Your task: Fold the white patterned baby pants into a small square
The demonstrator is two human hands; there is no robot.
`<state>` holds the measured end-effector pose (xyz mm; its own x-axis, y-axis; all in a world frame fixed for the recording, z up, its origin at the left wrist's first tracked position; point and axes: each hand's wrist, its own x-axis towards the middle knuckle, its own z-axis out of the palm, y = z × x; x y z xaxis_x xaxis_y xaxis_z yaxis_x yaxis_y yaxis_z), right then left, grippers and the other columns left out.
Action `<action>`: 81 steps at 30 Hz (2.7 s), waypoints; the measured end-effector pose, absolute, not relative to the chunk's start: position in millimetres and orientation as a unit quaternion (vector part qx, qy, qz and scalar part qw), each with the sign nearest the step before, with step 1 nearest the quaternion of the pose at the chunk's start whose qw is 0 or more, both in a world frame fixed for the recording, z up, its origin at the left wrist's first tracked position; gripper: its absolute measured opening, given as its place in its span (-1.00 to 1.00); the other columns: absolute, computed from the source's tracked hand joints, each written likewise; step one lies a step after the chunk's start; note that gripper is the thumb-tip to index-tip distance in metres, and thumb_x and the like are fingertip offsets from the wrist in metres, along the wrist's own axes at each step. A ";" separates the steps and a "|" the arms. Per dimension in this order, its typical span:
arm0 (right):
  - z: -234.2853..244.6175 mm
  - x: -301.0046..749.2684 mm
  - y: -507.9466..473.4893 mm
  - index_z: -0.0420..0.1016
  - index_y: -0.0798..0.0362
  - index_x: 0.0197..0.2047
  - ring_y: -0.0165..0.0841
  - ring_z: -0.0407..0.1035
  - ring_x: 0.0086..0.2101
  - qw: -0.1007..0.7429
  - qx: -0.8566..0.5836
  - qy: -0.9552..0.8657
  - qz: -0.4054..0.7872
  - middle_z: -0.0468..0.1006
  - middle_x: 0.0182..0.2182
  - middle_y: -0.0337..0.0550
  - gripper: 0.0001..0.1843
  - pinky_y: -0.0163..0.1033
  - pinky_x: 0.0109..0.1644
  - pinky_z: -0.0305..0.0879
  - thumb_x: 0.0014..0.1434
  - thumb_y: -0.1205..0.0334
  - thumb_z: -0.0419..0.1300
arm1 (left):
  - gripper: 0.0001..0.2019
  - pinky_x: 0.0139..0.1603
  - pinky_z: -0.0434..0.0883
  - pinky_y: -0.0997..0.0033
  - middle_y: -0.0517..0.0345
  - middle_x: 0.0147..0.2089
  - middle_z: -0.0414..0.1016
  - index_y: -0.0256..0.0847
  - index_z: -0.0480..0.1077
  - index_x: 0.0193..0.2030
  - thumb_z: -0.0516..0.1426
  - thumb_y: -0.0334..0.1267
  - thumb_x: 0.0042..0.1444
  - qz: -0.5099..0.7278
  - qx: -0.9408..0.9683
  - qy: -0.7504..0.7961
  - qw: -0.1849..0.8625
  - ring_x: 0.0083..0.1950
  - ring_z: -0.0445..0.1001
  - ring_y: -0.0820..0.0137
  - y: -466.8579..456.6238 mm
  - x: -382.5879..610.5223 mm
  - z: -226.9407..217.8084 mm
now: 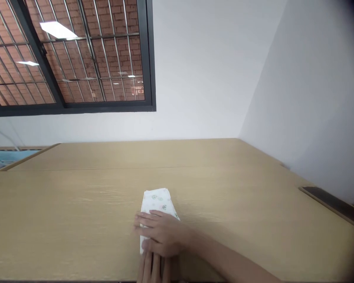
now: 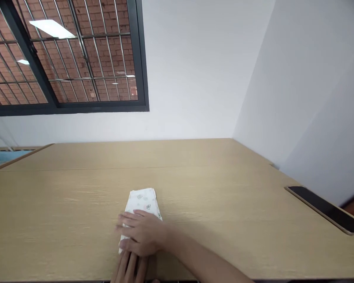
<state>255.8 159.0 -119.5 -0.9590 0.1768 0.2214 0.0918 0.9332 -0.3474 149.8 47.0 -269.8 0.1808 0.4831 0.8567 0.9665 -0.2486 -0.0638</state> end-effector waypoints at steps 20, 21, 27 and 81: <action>-121.5 253.7 224.9 0.30 0.13 0.34 -0.20 0.07 0.35 0.259 -0.180 -0.938 0.141 0.30 0.34 0.05 -0.50 0.03 0.43 -0.04 0.47 0.08 -0.08 | -0.74 -0.12 0.63 0.40 0.04 0.02 0.64 -0.17 0.47 0.06 0.01 -0.33 0.35 -0.298 -0.826 -0.449 0.163 -0.09 0.64 0.35 48.2 93.4 -159.2; -117.6 256.6 223.8 0.41 0.10 0.24 -0.19 0.22 0.26 0.286 -0.182 -0.928 0.154 0.44 0.23 0.04 -0.56 0.02 0.36 0.07 0.46 0.10 -0.05 | -0.76 -0.12 0.63 0.39 0.04 0.02 0.63 -0.15 0.48 0.04 0.03 -0.29 0.36 -0.294 -0.830 -0.453 0.139 -0.09 0.63 0.34 48.7 87.0 -151.7; -93.0 281.9 225.8 0.55 0.10 -0.17 -0.33 0.41 -0.33 0.195 -0.247 -0.888 0.336 0.59 -0.30 -0.14 -0.66 -0.26 -0.26 0.30 0.37 0.03 0.08 | -0.83 -0.04 0.60 0.31 0.05 -0.04 0.63 -0.10 0.46 -0.06 0.03 -0.27 0.37 -0.302 -0.833 -0.456 0.087 -0.04 0.62 0.31 50.2 71.8 -141.0; -133.0 262.3 211.5 0.10 0.19 0.44 -0.15 0.00 0.38 0.248 -0.280 -0.921 0.105 0.18 0.39 0.10 -0.40 0.05 0.46 -0.10 0.45 0.08 -0.10 | -0.33 0.49 0.03 -0.14 -0.36 0.53 -0.10 -0.53 -0.13 0.47 -0.12 -0.15 0.33 -0.186 -0.745 -0.633 0.101 0.56 -0.22 0.04 160.9 97.4 -179.7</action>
<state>262.3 211.5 -133.0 -0.7202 0.5681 0.3981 0.4639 0.8211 -0.3326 97.4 160.9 -179.7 0.1309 0.9054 0.4040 0.9801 -0.1796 0.0850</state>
